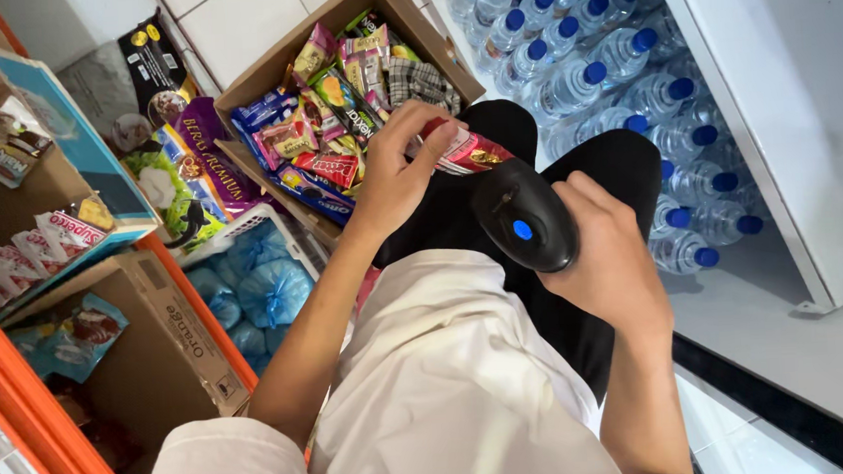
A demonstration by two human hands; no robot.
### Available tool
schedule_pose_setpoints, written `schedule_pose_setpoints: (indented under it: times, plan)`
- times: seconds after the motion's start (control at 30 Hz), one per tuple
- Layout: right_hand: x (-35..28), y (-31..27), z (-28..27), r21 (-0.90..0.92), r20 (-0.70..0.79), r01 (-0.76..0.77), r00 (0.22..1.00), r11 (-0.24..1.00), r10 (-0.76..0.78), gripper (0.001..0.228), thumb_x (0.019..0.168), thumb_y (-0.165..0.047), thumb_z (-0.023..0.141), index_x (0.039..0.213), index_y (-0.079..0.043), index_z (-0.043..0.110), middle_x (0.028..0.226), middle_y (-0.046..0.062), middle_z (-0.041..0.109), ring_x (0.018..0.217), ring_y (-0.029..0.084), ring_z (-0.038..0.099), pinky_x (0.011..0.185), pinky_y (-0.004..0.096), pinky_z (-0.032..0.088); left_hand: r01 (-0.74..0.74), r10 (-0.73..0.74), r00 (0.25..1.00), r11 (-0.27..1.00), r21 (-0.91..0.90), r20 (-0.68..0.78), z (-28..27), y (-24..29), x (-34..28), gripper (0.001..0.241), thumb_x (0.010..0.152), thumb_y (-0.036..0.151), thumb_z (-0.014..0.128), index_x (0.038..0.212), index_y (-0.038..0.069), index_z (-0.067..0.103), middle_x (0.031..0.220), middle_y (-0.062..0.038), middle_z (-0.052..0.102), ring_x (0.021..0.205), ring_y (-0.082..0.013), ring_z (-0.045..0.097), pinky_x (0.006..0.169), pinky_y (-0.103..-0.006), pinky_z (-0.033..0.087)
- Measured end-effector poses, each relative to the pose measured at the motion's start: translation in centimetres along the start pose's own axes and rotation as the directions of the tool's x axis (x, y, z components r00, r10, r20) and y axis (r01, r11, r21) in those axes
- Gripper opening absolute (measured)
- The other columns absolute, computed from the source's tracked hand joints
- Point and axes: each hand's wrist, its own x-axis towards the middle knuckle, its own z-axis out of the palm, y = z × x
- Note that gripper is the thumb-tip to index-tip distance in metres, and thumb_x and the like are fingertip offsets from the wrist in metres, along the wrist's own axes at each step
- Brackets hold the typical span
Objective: The person takes packaged snacks from a cardboard box, scans their barcodes with a handheld barcode scanner, and places them into display boxes on the shelves.
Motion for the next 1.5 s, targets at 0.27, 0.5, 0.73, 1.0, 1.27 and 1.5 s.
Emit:
schedule_pose_setpoints:
  times: [0.27,0.5,0.73,1.0,1.27,1.5]
  plan:
    - [-0.5,-1.3,-0.5,-0.058,-0.062,-0.059,0.997,0.997,0.055,0.033,0.065,0.006,0.076,0.093,0.0,0.061,0.088,0.015,0.053,0.079,0.04,0.058,0.066,0.044,0.047,0.007,-0.007,1.0,1.0,-0.002,0.007,0.2,0.5,-0.5,0.018,0.104,0.017,0.065,0.107,0.0,0.067,0.099,-0.009,0.063,0.093,-0.0182,0.063,0.088,-0.0295,0.05]
    - [0.4,2.1,1.8,0.244,-0.173,-0.053,0.98,0.968,0.097,0.026,0.08,0.002,0.081,0.101,0.001,0.066,0.089,0.01,0.066,0.075,0.023,0.064,0.066,0.033,0.051,0.0,0.001,0.999,1.0,-0.028,0.054,0.6,-0.4,-1.1,0.024,0.107,0.022,0.063,0.106,-0.001,0.066,0.096,-0.007,0.061,0.092,-0.0148,0.06,0.088,-0.0283,0.049]
    - [0.1,5.3,4.7,0.678,-0.113,-0.171,0.937,0.715,0.331,0.02,0.091,0.0,0.079,0.109,0.001,0.069,0.093,0.004,0.071,0.071,0.009,0.065,0.063,0.023,0.054,0.263,-0.242,0.964,0.913,-0.313,0.107,1.4,0.1,-1.8,0.026,0.102,0.028,0.068,0.103,0.002,0.065,0.09,0.003,0.063,0.085,-0.0025,0.053,0.076,-0.0234,0.047]
    - [-0.5,5.4,5.8,0.602,-0.227,-0.092,0.932,0.793,0.281,0.019,0.093,-0.001,0.08,0.108,0.002,0.069,0.093,0.005,0.072,0.074,0.009,0.067,0.065,0.024,0.055,0.322,-0.294,0.947,0.878,-0.353,0.133,2.0,-0.3,-1.5,0.021,0.1,0.022,0.071,0.102,0.001,0.071,0.09,0.003,0.062,0.085,-0.0035,0.054,0.077,-0.0229,0.044]
    - [-0.4,3.9,3.3,0.439,-0.162,-0.179,0.948,0.88,0.273,0.018,0.092,-0.006,0.084,0.105,0.0,0.073,0.088,0.006,0.073,0.074,0.012,0.065,0.068,0.028,0.053,0.151,-0.17,0.984,0.958,-0.245,-0.057,2.2,-0.8,-1.1,0.016,0.099,0.016,0.07,0.102,0.0,0.071,0.094,0.0,0.062,0.09,-0.0075,0.058,0.083,-0.0242,0.046]
    - [-0.5,-0.7,-1.4,-0.138,0.013,-0.048,0.999,0.989,0.051,0.042,0.061,0.007,0.078,0.101,0.001,0.066,0.11,0.014,0.057,0.093,0.04,0.064,0.074,0.044,0.051,0.109,-0.114,0.993,0.989,-0.104,-0.038,1.3,-0.2,-0.5,0.012,0.097,0.012,0.072,0.101,0.001,0.072,0.094,-0.003,0.063,0.087,-0.01,0.058,0.08,-0.0258,0.045]
